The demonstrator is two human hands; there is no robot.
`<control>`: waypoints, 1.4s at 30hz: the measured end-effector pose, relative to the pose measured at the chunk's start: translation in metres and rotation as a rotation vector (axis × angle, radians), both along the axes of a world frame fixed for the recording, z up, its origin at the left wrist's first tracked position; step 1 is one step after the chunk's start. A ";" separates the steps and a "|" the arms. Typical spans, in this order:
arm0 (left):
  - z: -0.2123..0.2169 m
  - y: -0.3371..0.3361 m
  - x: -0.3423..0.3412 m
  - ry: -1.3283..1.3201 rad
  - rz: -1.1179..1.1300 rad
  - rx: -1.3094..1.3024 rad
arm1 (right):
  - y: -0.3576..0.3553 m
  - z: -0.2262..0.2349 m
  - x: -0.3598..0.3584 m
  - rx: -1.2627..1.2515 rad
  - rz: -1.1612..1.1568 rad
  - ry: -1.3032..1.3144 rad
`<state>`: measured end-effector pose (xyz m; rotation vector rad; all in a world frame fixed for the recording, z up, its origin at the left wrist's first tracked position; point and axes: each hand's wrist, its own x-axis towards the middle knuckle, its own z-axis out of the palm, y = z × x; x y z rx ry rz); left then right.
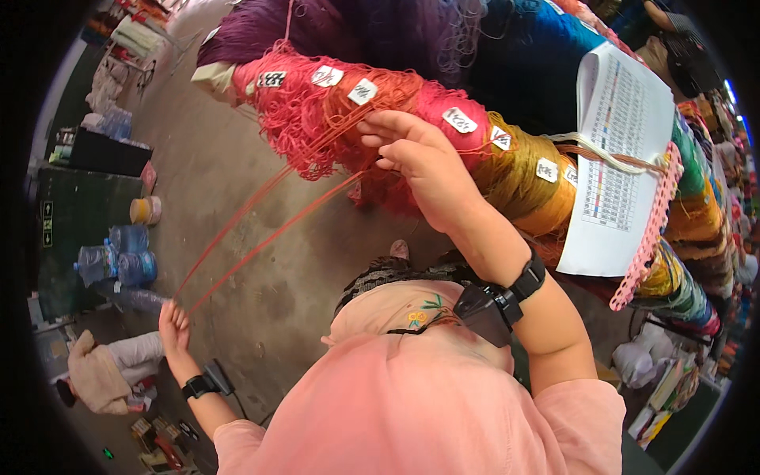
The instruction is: The person selects thread from bundles by referencing a printed chart, then pulls lengths of thread and threads them through holes in a pink plastic organizer. This process is repeated for various colors of thread, including yellow, white, brown, and pink.
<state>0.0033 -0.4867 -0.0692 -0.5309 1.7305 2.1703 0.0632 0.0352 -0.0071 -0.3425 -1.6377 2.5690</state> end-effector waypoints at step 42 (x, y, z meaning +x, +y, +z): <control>0.212 0.267 -0.077 0.822 -0.828 0.412 | -0.020 0.280 -0.115 0.275 1.093 0.243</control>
